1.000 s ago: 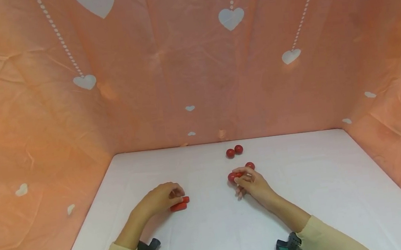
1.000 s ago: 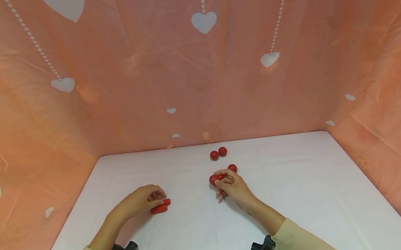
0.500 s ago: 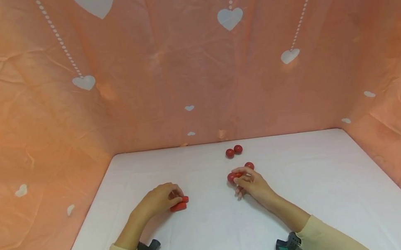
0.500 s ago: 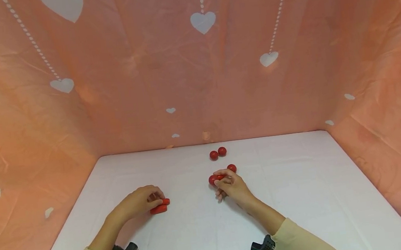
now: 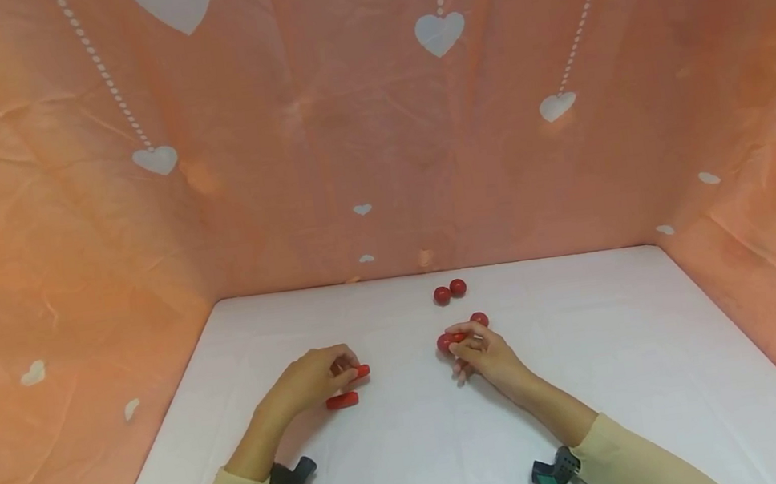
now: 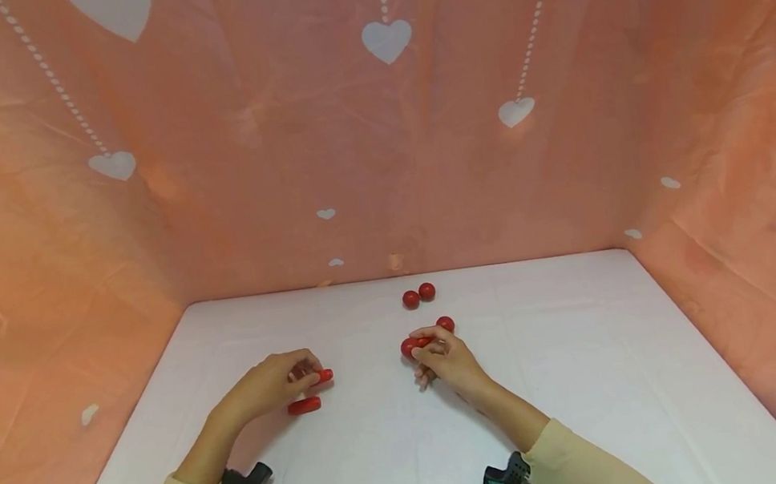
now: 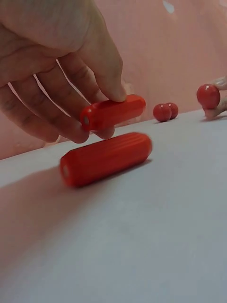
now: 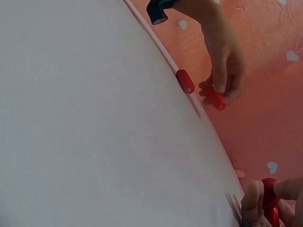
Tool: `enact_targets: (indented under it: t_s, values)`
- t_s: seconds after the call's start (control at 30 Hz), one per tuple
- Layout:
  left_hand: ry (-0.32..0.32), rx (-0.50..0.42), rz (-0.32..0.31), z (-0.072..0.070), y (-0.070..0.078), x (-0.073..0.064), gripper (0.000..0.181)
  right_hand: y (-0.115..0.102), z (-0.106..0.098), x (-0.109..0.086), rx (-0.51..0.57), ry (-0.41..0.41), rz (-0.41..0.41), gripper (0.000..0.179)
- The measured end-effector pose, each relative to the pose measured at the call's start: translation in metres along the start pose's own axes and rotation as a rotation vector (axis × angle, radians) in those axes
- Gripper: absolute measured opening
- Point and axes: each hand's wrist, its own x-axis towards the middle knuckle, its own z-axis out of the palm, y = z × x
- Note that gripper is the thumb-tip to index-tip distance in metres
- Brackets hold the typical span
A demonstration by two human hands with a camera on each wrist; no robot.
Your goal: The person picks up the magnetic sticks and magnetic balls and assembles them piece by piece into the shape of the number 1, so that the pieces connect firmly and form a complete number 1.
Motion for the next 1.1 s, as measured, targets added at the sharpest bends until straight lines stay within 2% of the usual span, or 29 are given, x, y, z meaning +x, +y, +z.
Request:
enact_targets:
  t_s: [0.3,0.57,0.67,1.1]
  values:
    - [-0.008,-0.073,0.043,0.004,0.012,0.013,0.01,0.0,-0.001,0.0,0.008,-0.002,-0.004,0.039]
    - [-0.04,-0.14,0.002,0.013,0.021,0.024,0.019,0.001,-0.002,0.0,0.004,0.0,0.012,0.039]
    - [-0.052,-0.158,0.005,0.015,0.024,0.026,0.021,0.002,-0.002,0.0,0.002,0.002,0.012,0.039]
    - [-0.071,-0.19,0.089,0.026,0.031,0.039,0.02,0.0,-0.002,0.0,-0.001,-0.011,-0.001,0.041]
